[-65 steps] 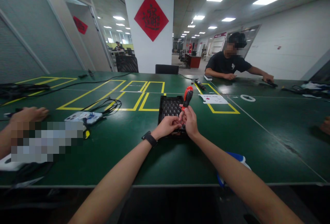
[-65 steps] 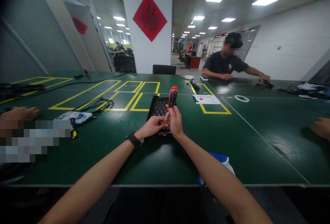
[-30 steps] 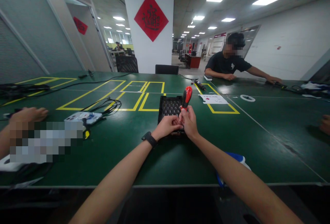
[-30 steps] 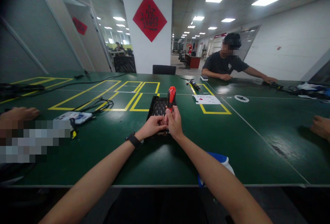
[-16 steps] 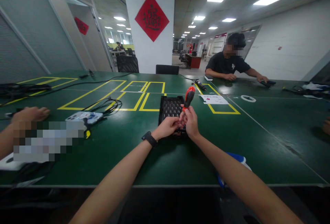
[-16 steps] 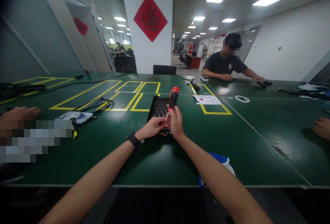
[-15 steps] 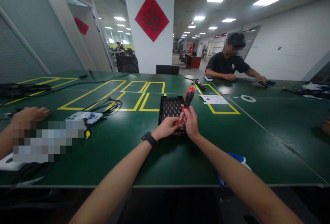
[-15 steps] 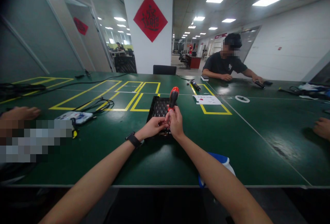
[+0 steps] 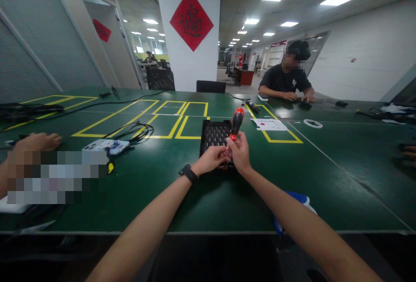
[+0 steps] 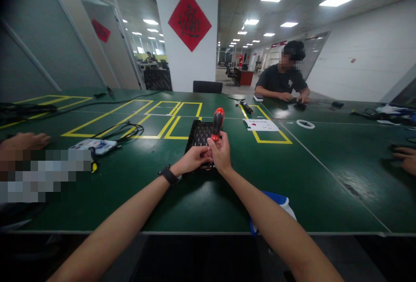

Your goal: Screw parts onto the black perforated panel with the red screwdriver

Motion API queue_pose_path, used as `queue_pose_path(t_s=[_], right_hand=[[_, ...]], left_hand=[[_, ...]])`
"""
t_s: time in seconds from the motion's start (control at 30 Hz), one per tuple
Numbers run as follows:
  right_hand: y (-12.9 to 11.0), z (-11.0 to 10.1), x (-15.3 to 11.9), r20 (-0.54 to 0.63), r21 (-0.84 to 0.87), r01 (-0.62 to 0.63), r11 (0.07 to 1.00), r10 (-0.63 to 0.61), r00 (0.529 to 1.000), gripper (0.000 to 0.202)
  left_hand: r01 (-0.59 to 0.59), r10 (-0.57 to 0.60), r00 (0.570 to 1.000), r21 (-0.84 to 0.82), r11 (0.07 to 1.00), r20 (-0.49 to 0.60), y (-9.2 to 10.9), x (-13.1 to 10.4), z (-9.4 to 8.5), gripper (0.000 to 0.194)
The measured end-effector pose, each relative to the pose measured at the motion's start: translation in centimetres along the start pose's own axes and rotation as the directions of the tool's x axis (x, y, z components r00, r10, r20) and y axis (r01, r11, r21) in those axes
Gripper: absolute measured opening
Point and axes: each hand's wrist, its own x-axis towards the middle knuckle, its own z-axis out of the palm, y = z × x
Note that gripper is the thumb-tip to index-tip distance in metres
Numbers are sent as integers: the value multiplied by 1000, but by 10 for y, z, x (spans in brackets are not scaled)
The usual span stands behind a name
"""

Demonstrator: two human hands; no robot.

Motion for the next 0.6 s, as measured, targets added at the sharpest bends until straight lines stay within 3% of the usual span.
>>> queue_pose_path(t_s=[0.27,0.6], right_hand=[[0,-2,0,56,37,-55,998,53,997,31],[0,0,0,29,44,2,999,-4,1000,21]], left_hand=[[-42,42,999,-4,999,20,-2,0,1,13],[12,-10,999,34,999,-41,3,1,1,13]])
